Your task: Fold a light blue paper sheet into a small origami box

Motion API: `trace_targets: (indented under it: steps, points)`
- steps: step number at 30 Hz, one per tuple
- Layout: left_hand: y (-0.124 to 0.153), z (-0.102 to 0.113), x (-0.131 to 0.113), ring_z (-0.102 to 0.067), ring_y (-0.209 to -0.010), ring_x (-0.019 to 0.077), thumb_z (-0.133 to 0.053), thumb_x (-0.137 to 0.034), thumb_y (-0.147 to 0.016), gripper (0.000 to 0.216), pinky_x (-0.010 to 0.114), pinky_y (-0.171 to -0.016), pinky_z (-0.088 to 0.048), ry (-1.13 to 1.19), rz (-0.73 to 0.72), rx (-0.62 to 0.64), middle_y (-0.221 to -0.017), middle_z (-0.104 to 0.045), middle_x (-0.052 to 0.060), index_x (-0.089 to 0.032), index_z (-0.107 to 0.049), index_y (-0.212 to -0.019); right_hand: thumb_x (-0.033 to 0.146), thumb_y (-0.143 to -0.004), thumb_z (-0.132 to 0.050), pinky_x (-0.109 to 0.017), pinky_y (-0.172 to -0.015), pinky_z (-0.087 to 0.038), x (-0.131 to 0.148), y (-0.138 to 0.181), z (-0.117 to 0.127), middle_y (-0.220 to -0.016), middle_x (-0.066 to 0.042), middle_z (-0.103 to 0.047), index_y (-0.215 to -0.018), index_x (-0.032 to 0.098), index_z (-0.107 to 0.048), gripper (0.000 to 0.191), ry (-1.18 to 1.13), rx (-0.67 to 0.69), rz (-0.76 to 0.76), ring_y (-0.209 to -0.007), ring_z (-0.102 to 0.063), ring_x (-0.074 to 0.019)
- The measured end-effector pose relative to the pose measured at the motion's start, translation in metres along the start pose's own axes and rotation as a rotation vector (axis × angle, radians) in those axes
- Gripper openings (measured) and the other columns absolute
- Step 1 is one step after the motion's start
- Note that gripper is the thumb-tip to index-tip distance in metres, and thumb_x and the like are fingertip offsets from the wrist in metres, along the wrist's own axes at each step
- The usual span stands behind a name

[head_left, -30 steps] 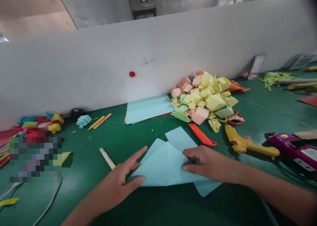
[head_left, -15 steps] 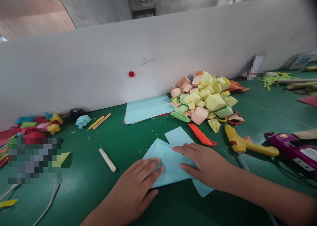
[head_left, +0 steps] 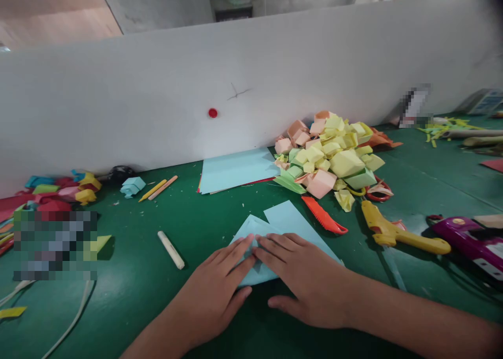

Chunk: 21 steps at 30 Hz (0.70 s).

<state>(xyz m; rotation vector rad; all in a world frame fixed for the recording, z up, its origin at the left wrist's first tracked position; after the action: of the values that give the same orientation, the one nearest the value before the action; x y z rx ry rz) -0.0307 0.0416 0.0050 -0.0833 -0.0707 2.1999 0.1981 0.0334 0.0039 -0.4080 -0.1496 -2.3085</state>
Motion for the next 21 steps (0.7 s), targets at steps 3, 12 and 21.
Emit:
trace_targets:
  steps: [3, 12, 21]
  points:
    - [-0.001, 0.002, 0.001, -0.043, -0.146, 0.0317, -0.050, -0.028, -0.102, 0.047, 0.049, -0.110, -0.050, -0.005, 0.040, -0.033, -0.167, -0.029, 0.012, -0.018, -0.047, -0.149, 0.060, -0.098, -0.047, -0.060, -0.119, -0.029, -0.001, -0.009, 0.002, -0.164, -0.019, -0.032, -0.156, 0.008, -0.039, 0.078, 0.015, 0.006, -0.023, -0.148, -0.034, -0.0390]
    - [-0.001, 0.003, 0.003, -0.050, -0.140, 0.0340, -0.046, -0.026, -0.104, 0.041, 0.053, -0.103, -0.054, -0.029, 0.020, -0.053, -0.160, -0.042, 0.012, -0.024, -0.054, -0.144, 0.063, -0.093, -0.054, -0.061, -0.111, -0.036, -0.009, -0.026, 0.011, -0.163, -0.020, -0.034, -0.155, 0.009, -0.041, 0.083, 0.053, 0.029, -0.038, -0.140, -0.042, -0.0422]
    - [0.000, -0.004, 0.005, -0.050, -0.141, 0.0282, -0.045, -0.026, -0.105, 0.044, 0.050, -0.117, -0.043, -0.024, -0.024, -0.084, -0.154, -0.051, 0.009, -0.021, -0.049, -0.149, 0.077, -0.095, -0.036, -0.064, -0.116, -0.028, -0.017, -0.039, 0.021, -0.164, -0.019, -0.032, -0.157, 0.009, -0.038, 0.092, -0.024, 0.119, -0.060, -0.147, -0.030, -0.0461]
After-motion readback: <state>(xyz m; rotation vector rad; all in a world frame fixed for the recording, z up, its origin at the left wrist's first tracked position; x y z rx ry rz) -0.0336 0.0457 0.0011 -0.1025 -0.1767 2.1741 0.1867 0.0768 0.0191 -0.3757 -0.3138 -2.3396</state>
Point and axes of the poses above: each hand's wrist, its own y-axis away from the middle knuckle, its own z-axis out of the back of the hand, x = y × z, the point moved 2 cm from there along -y, towards the middle knuckle
